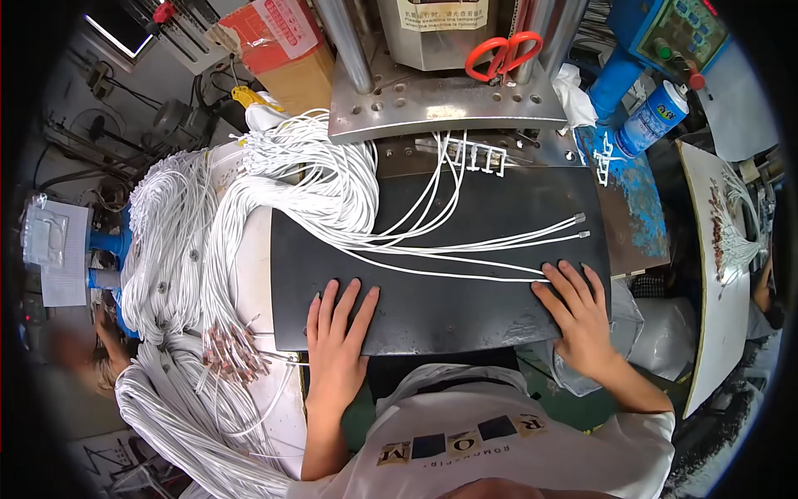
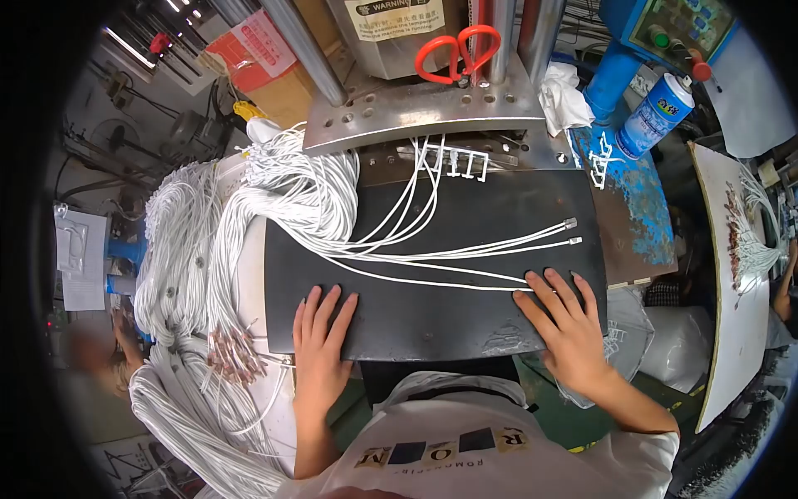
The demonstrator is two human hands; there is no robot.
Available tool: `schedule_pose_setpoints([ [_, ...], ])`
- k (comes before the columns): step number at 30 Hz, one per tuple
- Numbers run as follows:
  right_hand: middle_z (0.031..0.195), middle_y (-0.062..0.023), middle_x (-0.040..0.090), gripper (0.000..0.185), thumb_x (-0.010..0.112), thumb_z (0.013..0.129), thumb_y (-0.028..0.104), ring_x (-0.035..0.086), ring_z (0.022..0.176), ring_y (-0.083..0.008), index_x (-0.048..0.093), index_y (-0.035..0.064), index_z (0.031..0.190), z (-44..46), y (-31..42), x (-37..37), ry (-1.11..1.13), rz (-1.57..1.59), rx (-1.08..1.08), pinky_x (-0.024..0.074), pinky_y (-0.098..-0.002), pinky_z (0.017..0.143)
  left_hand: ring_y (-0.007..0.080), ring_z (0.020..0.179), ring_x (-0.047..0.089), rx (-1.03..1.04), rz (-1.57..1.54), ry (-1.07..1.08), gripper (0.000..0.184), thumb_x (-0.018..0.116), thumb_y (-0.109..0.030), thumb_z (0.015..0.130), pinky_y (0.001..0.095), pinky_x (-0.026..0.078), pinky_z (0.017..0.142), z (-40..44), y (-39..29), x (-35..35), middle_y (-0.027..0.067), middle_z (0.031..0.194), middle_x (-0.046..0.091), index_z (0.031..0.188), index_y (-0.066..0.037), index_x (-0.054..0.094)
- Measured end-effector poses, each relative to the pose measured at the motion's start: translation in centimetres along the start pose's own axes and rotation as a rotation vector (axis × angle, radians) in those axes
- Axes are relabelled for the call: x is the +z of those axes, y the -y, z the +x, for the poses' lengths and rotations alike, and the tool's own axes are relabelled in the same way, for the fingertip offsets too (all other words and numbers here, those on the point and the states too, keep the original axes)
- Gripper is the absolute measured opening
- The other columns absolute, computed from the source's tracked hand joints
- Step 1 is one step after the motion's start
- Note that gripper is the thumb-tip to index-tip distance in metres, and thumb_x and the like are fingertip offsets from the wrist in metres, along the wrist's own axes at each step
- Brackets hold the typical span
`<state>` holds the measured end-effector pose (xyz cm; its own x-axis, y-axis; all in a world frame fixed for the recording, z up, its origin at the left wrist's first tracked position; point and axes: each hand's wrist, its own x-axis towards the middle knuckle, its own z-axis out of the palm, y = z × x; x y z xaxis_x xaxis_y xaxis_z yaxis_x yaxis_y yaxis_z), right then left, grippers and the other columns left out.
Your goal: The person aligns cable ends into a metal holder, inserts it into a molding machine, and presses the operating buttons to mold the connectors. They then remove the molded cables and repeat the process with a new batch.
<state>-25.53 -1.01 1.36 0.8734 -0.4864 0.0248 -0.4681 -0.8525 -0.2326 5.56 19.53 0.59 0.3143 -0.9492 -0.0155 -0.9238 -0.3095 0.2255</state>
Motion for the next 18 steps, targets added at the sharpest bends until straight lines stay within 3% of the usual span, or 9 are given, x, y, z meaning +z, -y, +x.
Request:
schedule_pose_setpoints([
  [3,0.143,-0.0149,0.057,0.081,0.086,0.074,0.04,0.05,0.132,-0.0376,0.061,0.0056,0.142,2.4,-0.8,-3.3,-0.011,0.179,-0.091,0.0317,-0.0533,0.114,0.0412,0.154,0.033,0.125,-0.465,-0.013,0.084,0.091,-0.018,0.072,0.0563,0.025,0.126,1.6,-0.3,-2.1,0.0147,0.16,0.044,0.149,-0.013,0.058],
  [4,0.138,-0.0154,0.059,0.085,0.086,0.074,0.049,0.052,0.127,-0.0379,0.061,0.0038,0.141,3.6,-1.5,-4.1,-0.019,0.247,-0.125,0.0333,-0.0519,0.111,0.0432,0.155,0.03,0.219,-0.562,0.024,0.093,0.097,-0.036,0.068,0.0556,0.025,0.126,3.1,-0.2,-2.2,0.0164,0.16,0.044,0.149,-0.009,0.058],
  [5,0.124,-0.0158,0.06,0.078,0.079,0.084,0.053,0.053,0.115,-0.0364,0.061,-0.0002,0.138,5.2,-2.6,-3.7,-0.112,0.168,-0.178,0.0371,-0.0475,0.102,0.041,0.151,0.038,0.335,-0.593,0.031,0.082,0.092,-0.029,0.076,0.0519,0.032,0.123,5.0,-0.7,-2.4,0.0183,0.155,0.051,0.147,-0.006,0.059],
  [6,0.113,-0.0156,0.059,0.065,0.078,0.089,0.042,0.054,0.109,-0.0348,0.062,-0.0005,0.135,7.4,-2.9,-3.9,-0.118,0.091,-0.085,0.0391,-0.0448,0.095,0.0401,0.147,0.044,0.39,-0.586,0.01,0.072,0.088,-0.024,0.081,0.0488,0.038,0.12,7.0,-1.5,-1.9,0.0194,0.151,0.054,0.145,-0.005,0.06],
  [8,0.107,-0.0151,0.059,0.04,0.071,0.096,0.021,0.058,0.101,-0.034,0.064,-0.0002,0.129,12.2,-4.6,-1.9,-0.386,-0.066,-0.092,0.0427,-0.0431,0.089,0.0381,0.132,0.057,0.524,-0.526,-0.029,0.056,0.078,-0.01,0.086,0.0437,0.048,0.109,10.9,-3.7,-1.3,0.0194,0.139,0.062,0.139,-0.002,0.063],
  [11,0.1,-0.0137,0.063,0.028,0.073,0.094,0.021,0.062,0.099,-0.0346,0.069,0.0008,0.113,18.4,-8.2,1.5,-0.533,-0.063,-0.161,0.0454,-0.0443,0.085,0.0357,0.111,0.066,0.702,-0.26,-0.015,0.044,0.07,0.002,0.081,0.0419,0.055,0.093,15.2,-6.2,-0.5,0.0165,0.12,0.067,0.124,0.002,0.066],
  [15,0.101,-0.0156,0.064,0.025,0.073,0.091,0.013,0.063,0.098,-0.0362,0.069,-0.0001,0.111,18.2,-8.7,0.4,-0.33,-0.09,-0.094,0.0469,-0.0453,0.086,0.0334,0.095,0.066,0.792,-0.02,0.004,0.035,0.066,0.007,0.074,0.042,0.056,0.082,16.4,-8.0,-0.3,0.0149,0.1,0.062,0.108,0.004,0.064],
  [18,0.102,-0.0166,0.064,0.027,0.073,0.087,0.005,0.063,0.1,-0.0367,0.07,-0.0008,0.113,15.5,-7.3,-1.8,-0.222,-0.087,-0.018,0.0482,-0.0473,0.088,0.0362,0.094,0.067,0.733,-0.016,0.007,0.036,0.066,0.008,0.076,0.0435,0.057,0.079,16.6,-8.8,-0.1,0.0179,0.101,0.062,0.112,0.004,0.059],
])
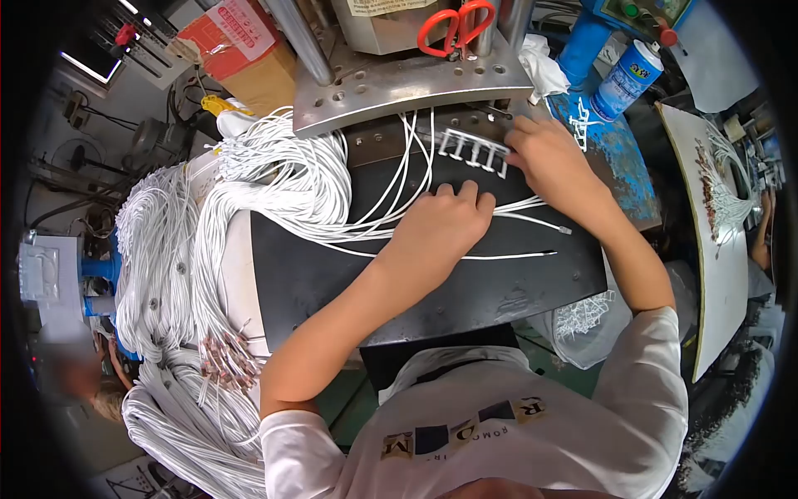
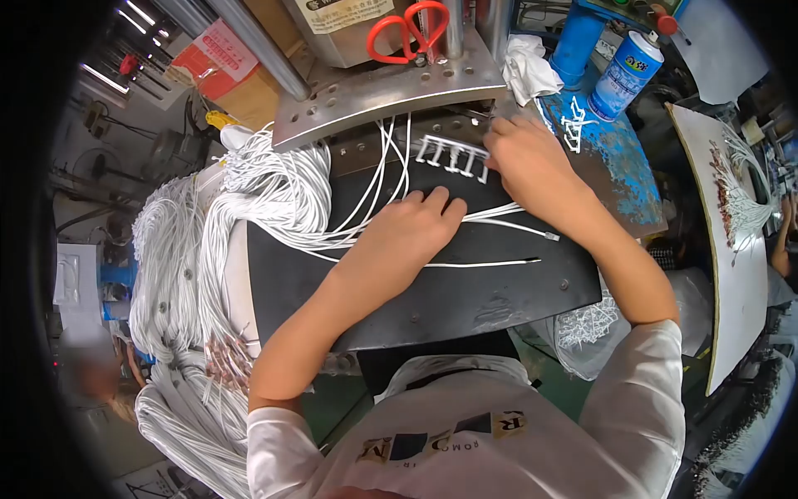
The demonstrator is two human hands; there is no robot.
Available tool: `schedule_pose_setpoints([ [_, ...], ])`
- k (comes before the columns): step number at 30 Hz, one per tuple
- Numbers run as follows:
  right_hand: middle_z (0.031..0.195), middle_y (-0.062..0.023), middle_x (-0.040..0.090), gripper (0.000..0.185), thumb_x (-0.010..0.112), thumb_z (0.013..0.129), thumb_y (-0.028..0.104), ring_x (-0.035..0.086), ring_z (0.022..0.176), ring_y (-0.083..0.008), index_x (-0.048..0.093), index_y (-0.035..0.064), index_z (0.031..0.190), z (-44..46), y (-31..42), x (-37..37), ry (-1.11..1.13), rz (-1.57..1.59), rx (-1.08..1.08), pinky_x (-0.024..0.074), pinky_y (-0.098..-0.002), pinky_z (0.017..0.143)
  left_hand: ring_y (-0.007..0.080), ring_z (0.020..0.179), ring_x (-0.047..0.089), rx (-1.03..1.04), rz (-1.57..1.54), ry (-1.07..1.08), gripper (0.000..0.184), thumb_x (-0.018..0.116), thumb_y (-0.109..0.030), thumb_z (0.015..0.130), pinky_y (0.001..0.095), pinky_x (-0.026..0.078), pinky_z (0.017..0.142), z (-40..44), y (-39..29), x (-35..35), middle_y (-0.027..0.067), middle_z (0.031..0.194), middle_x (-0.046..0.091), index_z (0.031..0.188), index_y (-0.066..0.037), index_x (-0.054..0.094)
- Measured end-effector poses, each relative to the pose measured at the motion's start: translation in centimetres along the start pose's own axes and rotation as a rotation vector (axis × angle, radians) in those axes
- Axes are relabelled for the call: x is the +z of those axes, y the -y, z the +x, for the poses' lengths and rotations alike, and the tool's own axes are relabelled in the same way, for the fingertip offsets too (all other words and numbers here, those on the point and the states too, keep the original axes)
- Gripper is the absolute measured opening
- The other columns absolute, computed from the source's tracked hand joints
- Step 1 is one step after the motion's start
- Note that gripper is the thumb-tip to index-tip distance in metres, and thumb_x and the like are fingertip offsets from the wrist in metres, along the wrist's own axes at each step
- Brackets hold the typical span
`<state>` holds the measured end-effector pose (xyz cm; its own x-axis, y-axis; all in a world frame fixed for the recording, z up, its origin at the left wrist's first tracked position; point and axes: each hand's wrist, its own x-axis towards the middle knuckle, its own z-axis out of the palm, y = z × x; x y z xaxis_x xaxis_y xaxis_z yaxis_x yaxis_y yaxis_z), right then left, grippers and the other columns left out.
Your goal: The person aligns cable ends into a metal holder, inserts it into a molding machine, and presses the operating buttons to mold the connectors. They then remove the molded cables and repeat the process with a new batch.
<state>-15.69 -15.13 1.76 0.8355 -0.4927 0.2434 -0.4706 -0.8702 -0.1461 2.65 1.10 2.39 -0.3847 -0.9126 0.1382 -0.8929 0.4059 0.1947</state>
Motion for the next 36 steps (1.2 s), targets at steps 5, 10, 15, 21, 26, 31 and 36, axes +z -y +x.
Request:
schedule_pose_setpoints([
  [5,0.091,-0.0157,0.064,0.022,0.076,0.09,0.006,0.067,0.082,-0.0337,0.073,-0.0007,0.111,-1.1,1.6,1.3,-0.155,0.378,0.027,0.054,-0.0404,0.072,0.0435,0.083,0.07,-0.116,-0.269,0.051,0.027,0.07,-0.01,0.09,0.0519,0.056,0.074,1.1,1.0,1.1,0.0222,0.096,0.067,0.11,0.003,0.058],
  [10,0.086,-0.0132,0.063,0.009,0.073,0.094,0.008,0.063,0.075,-0.0311,0.071,0.0004,0.097,-0.7,1.0,1.8,-0.471,0.504,0.056,0.0503,-0.0378,0.067,0.0445,0.081,0.069,-0.121,-0.594,0.141,0.03,0.067,-0.03,0.101,0.0515,0.052,0.073,1.7,0.2,1.8,0.0235,0.081,0.069,0.099,-0.001,0.066],
  [15,0.098,-0.0136,0.065,0.014,0.073,0.094,0.01,0.064,0.086,-0.0352,0.066,-0.0015,0.097,-1.8,-5.2,-0.6,-0.676,0.037,0.177,0.0507,-0.0412,0.076,0.0183,0.067,0.057,-0.029,-1.042,0.297,0.027,0.064,-0.027,0.105,0.0355,0.047,0.065,1.8,-0.3,3.0,0.0073,0.08,0.066,0.108,0.0,0.065],
  [21,0.094,-0.0139,0.064,0.017,0.076,0.09,0.011,0.063,0.089,-0.036,0.068,0.0,0.099,-4.7,-8.6,-0.5,-0.45,-0.4,0.289,0.05,-0.0444,0.077,0.0048,0.067,0.044,0.007,-1.852,0.728,0.025,0.059,-0.022,0.109,0.0227,0.038,0.059,3.6,-4.0,3.5,-0.0036,0.082,0.056,0.121,-0.001,0.066],
  [26,0.098,-0.0071,0.069,0.021,0.068,0.102,0.018,0.063,0.087,-0.0185,0.068,0.001,0.116,-3.4,-2.2,-1.6,-0.215,0.601,0.354,0.0504,-0.0312,0.079,0.0028,0.061,0.042,-0.443,-1.823,0.396,0.028,0.055,-0.019,0.111,0.0199,0.034,0.053,2.6,-0.8,4.2,-0.0014,0.09,0.06,0.132,-0.003,0.064],
  [31,0.134,-0.0142,0.068,0.047,0.048,0.114,0.033,0.061,0.126,-0.0193,0.056,-0.0015,0.145,-2.0,0.8,1.0,-0.176,0.938,0.153,0.0462,-0.0328,0.109,0.0062,0.062,0.05,-0.53,-1.791,0.217,0.027,0.057,-0.019,0.109,0.0227,0.04,0.055,2.4,2.7,2.9,0.0014,0.094,0.064,0.131,-0.004,0.063],
  [36,0.125,-0.0158,0.068,0.039,0.047,0.114,0.027,0.063,0.121,-0.0265,0.061,-0.0025,0.135,-2.4,1.7,0.9,0.002,0.994,0.14,0.0484,-0.0362,0.103,0.0065,0.064,0.054,-0.572,-1.754,0.08,0.017,0.062,-0.021,0.108,0.0231,0.042,0.056,3.0,2.5,4.6,0.0028,0.092,0.066,0.114,-0.005,0.066],
])
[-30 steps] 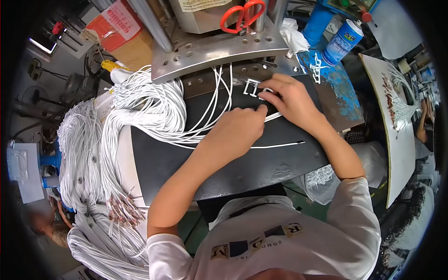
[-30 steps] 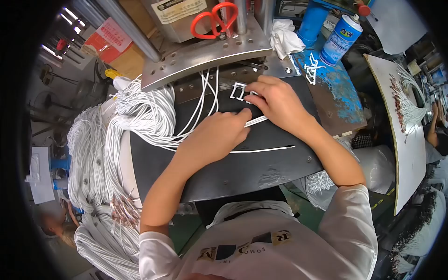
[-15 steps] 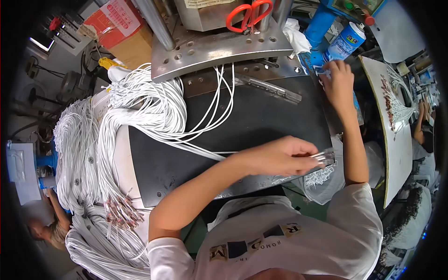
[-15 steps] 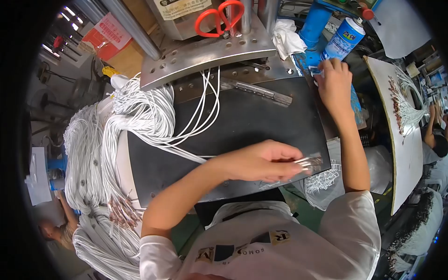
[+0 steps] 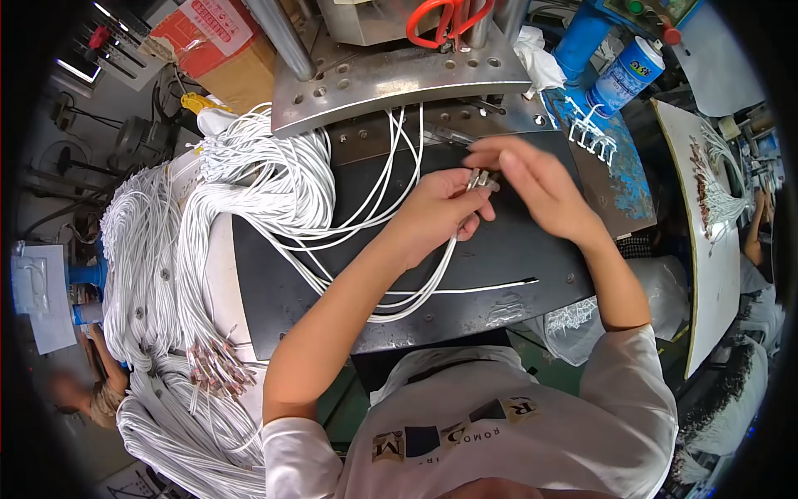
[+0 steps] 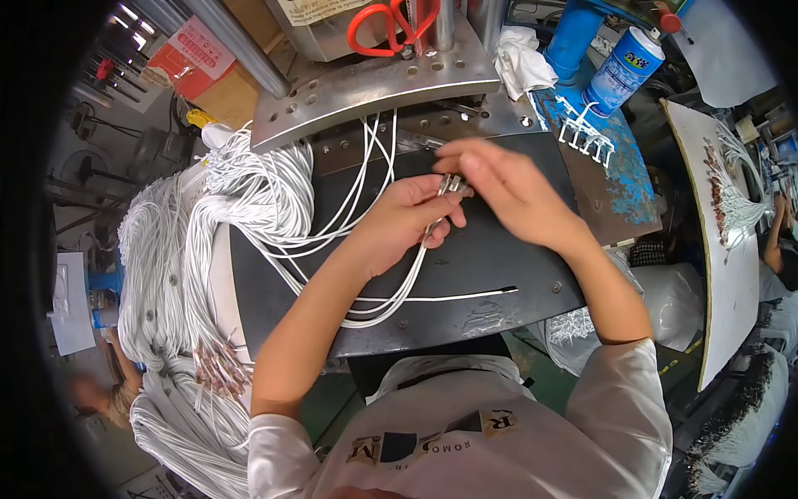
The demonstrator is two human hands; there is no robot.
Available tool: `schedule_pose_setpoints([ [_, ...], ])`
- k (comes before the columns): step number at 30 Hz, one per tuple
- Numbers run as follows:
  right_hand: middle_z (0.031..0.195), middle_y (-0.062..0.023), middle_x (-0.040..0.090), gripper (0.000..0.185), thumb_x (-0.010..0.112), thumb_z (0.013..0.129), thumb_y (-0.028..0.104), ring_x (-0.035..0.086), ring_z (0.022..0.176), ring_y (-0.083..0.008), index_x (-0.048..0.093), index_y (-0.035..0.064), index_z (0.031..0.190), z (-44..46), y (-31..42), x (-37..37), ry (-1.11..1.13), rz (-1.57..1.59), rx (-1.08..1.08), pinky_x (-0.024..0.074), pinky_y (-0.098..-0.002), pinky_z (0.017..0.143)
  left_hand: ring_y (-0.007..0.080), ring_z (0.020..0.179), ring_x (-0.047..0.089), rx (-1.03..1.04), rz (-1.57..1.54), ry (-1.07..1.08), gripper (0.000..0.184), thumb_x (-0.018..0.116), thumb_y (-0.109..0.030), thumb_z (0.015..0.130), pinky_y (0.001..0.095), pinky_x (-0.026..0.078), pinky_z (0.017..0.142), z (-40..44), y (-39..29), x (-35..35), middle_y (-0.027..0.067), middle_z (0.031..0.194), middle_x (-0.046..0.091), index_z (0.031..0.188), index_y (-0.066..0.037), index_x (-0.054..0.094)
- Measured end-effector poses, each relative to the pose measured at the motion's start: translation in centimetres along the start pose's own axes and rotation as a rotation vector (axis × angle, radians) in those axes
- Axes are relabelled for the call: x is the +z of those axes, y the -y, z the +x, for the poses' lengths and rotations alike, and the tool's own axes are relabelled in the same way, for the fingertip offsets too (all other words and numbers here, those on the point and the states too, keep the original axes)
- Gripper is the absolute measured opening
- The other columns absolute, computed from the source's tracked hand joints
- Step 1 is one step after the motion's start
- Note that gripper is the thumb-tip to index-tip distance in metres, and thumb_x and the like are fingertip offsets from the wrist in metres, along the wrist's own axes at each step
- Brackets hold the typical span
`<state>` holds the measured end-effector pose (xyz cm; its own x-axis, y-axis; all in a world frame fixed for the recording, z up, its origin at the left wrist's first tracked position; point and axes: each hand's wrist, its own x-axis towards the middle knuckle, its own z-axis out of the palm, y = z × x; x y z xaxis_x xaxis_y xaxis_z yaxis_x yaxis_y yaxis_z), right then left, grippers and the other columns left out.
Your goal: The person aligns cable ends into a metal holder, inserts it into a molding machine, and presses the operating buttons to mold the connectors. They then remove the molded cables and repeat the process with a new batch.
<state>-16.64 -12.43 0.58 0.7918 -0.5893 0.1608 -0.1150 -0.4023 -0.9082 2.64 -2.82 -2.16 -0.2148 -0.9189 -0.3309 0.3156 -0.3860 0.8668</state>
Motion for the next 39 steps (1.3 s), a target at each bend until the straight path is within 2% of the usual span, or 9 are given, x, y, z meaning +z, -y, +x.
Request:
schedule_pose_setpoints([
  [2,0.101,-0.0173,0.065,0.019,0.062,0.104,0.016,0.064,0.102,-0.0362,0.065,0.0,0.113,0.6,-0.4,-0.7,-0.262,-0.523,-0.165,0.0495,-0.043,0.09,0.0065,0.064,0.056,0.025,0.067,-0.01,0.017,0.063,-0.022,0.108,0.0231,0.043,0.055,-0.1,0.0,-0.1,0.0023,0.09,0.066,0.107,-0.005,0.066],
  [5,0.099,-0.0177,0.064,0.019,0.07,0.098,0.018,0.062,0.097,-0.0394,0.063,0.0011,0.105,0.4,-1.9,-0.9,-0.162,-0.789,-0.069,0.0475,-0.0464,0.084,0.0066,0.064,0.059,0.022,0.104,-0.017,0.02,0.066,-0.025,0.106,0.0233,0.045,0.054,-0.1,0.0,-0.2,0.002,0.089,0.066,0.103,-0.005,0.065],
  [9,0.097,-0.0171,0.067,0.026,0.076,0.094,0.023,0.064,0.092,-0.0404,0.061,0.002,0.099,-0.8,-1.6,-1.1,-0.26,-0.873,-0.089,0.0473,-0.0474,0.081,0.0076,0.064,0.061,0.027,0.138,-0.054,0.022,0.07,-0.025,0.104,0.0239,0.048,0.054,-0.2,-0.1,0.3,0.0021,0.088,0.064,0.103,-0.004,0.064],
  [12,0.093,-0.0197,0.07,0.026,0.074,0.096,0.022,0.064,0.084,-0.0421,0.062,-0.0008,0.1,-1.5,0.6,-1.5,-0.175,-0.645,0.202,0.049,-0.0462,0.076,0.0083,0.064,0.061,0.04,0.154,-0.082,0.024,0.072,-0.025,0.103,0.0241,0.05,0.053,-0.4,-0.2,0.5,0.0023,0.087,0.063,0.103,-0.003,0.064],
  [18,0.082,-0.0057,0.067,0.031,0.065,0.105,0.025,0.058,0.072,-0.0155,0.07,-0.0038,0.116,-1.5,-0.7,-2.0,-0.043,-0.208,0.23,0.0482,-0.0313,0.069,0.0083,0.061,0.06,0.036,0.175,-0.113,0.026,0.07,-0.027,0.103,0.0238,0.048,0.052,-0.5,-0.5,0.7,0.0021,0.084,0.062,0.105,-0.002,0.067],
  [21,0.087,0.0011,0.064,0.034,0.059,0.11,0.026,0.055,0.081,-0.0071,0.068,-0.003,0.126,-0.9,-1.2,-1.0,-0.092,-0.027,0.185,0.0478,-0.026,0.075,0.0076,0.06,0.058,0.051,0.14,-0.114,0.027,0.068,-0.028,0.104,0.0236,0.045,0.051,-0.6,-0.9,1.0,0.0016,0.082,0.062,0.107,-0.001,0.068],
  [27,0.098,-0.0008,0.067,0.041,0.05,0.114,0.028,0.059,0.095,-0.0094,0.062,-0.0028,0.138,-0.2,-1.9,0.4,-0.072,0.168,0.153,0.0484,-0.0261,0.088,0.0067,0.059,0.055,0.067,0.078,-0.106,0.028,0.067,-0.029,0.105,0.0237,0.042,0.05,-0.2,-0.6,1.5,0.0003,0.081,0.059,0.106,-0.001,0.069],
  [33,0.105,-0.0039,0.072,0.044,0.047,0.115,0.032,0.062,0.098,-0.0115,0.065,-0.004,0.134,0.1,-2.2,0.7,-0.122,-0.042,-0.044,0.0499,-0.0285,0.092,0.0073,0.06,0.056,0.057,0.036,-0.1,0.028,0.069,-0.028,0.104,0.0242,0.042,0.05,-0.1,-0.7,1.3,0.0009,0.081,0.061,0.105,0.0,0.068],
  [39,0.109,-0.0056,0.074,0.04,0.062,0.109,0.026,0.064,0.101,-0.01,0.066,-0.005,0.133,-0.2,-2.3,0.2,-0.139,0.156,0.154,0.0513,-0.0281,0.093,0.009,0.062,0.059,0.111,0.015,-0.209,0.023,0.072,-0.024,0.102,0.0249,0.047,0.053,-0.3,-0.6,1.6,0.002,0.082,0.065,0.097,-0.002,0.067],
])
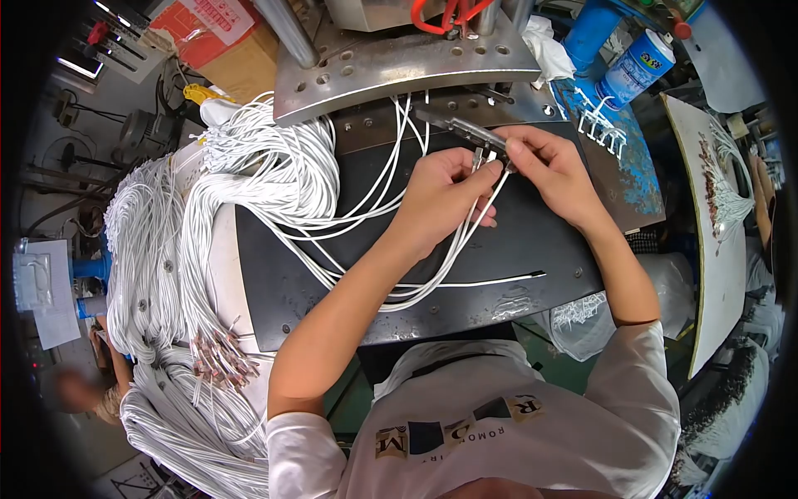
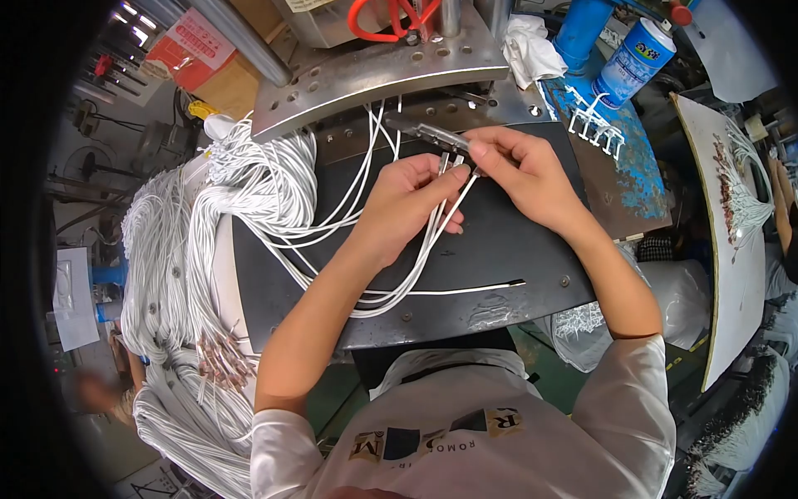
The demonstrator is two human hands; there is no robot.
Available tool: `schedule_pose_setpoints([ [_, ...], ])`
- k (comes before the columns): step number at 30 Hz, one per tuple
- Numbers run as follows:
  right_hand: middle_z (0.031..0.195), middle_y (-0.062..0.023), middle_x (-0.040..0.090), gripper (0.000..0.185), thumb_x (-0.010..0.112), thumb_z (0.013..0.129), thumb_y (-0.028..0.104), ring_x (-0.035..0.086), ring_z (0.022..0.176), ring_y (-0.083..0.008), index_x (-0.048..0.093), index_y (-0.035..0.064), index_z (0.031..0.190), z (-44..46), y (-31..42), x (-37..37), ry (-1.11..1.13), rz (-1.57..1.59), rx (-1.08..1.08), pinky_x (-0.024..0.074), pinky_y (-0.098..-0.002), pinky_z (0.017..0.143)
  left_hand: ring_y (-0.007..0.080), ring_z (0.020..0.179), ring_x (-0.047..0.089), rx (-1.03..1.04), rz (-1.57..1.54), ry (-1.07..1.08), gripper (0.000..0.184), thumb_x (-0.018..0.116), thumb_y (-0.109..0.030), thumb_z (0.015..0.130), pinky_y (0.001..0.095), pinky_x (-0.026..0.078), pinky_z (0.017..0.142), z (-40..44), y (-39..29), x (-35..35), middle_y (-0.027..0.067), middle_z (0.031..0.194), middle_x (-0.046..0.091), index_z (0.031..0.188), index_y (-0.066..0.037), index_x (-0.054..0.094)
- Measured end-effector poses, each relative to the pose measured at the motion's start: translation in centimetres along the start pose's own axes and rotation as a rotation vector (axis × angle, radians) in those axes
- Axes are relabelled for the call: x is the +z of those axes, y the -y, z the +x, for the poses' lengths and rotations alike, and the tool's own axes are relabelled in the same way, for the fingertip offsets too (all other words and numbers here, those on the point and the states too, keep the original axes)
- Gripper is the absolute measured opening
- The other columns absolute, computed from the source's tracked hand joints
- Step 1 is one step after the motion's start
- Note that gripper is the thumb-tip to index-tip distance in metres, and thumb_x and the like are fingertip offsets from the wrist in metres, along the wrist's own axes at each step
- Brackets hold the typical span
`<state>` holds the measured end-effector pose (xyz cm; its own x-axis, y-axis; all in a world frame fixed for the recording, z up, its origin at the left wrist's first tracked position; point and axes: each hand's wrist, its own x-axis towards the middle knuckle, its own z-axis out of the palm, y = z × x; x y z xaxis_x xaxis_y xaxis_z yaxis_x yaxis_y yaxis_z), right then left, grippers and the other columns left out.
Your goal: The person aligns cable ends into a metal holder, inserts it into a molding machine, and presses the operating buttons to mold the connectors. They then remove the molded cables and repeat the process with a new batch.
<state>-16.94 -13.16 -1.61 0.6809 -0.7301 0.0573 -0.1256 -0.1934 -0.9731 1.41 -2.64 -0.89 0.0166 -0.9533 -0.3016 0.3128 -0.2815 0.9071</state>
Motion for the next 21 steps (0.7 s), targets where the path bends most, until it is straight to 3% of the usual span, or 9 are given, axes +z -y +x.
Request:
schedule_pose_setpoints([
  [1,0.113,-0.0067,0.074,0.04,0.072,0.103,0.022,0.065,0.103,-0.0094,0.066,-0.0055,0.132,-0.1,0.5,0.3,-0.009,0.086,0.033,0.0516,-0.0281,0.093,0.0092,0.062,0.059,0.009,0.015,-0.002,0.023,0.072,-0.024,0.102,0.0251,0.048,0.054,0.3,0.3,-0.4,0.0019,0.082,0.065,0.096,-0.002,0.067],
  [7,0.111,-0.0076,0.076,0.04,0.08,0.096,0.02,0.067,0.102,-0.0107,0.071,-0.0035,0.127,-0.2,1.7,0.4,0.015,-0.076,-0.055,0.0522,-0.0281,0.094,0.0092,0.066,0.06,0.0,-0.007,0.018,0.023,0.075,-0.024,0.1,0.0261,0.05,0.057,0.7,0.4,-0.8,0.0011,0.08,0.064,0.094,-0.004,0.066],
  [11,0.11,-0.007,0.076,0.038,0.081,0.095,0.018,0.067,0.101,-0.0105,0.072,-0.0022,0.126,0.0,1.4,0.0,0.013,-0.085,-0.062,0.0526,-0.0272,0.092,0.009,0.072,0.063,0.0,0.032,0.061,0.023,0.075,-0.024,0.1,0.0261,0.052,0.064,0.8,0.5,-1.2,0.0017,0.085,0.066,0.101,-0.002,0.069],
  [15,0.111,-0.007,0.076,0.037,0.08,0.096,0.015,0.068,0.101,-0.0097,0.071,-0.0026,0.128,0.0,0.9,-0.7,-0.061,0.115,0.04,0.0528,-0.0254,0.091,0.0082,0.087,0.065,0.143,-0.08,0.05,0.031,0.072,-0.017,0.102,0.0246,0.055,0.077,0.3,0.1,-1.2,0.0027,0.098,0.071,0.125,0.004,0.069],
  [18,0.113,-0.0079,0.076,0.037,0.079,0.097,0.013,0.068,0.101,-0.0091,0.071,-0.0034,0.128,-0.2,0.9,-0.9,-0.071,0.179,0.073,0.0534,-0.0246,0.092,0.008,0.085,0.065,0.087,-0.035,0.033,0.032,0.073,-0.015,0.101,0.0244,0.055,0.077,0.0,-0.3,-1.7,0.0025,0.096,0.071,0.126,0.004,0.069],
  [21,0.114,-0.0077,0.076,0.036,0.079,0.097,0.013,0.068,0.101,-0.0093,0.071,-0.0036,0.128,-0.4,0.9,-0.8,-0.063,0.172,0.086,0.0536,-0.025,0.092,0.0088,0.078,0.064,0.104,-0.036,-0.05,0.025,0.077,-0.012,0.098,0.0245,0.052,0.071,0.3,-0.1,-1.4,0.0029,0.091,0.07,0.116,0.002,0.068],
])
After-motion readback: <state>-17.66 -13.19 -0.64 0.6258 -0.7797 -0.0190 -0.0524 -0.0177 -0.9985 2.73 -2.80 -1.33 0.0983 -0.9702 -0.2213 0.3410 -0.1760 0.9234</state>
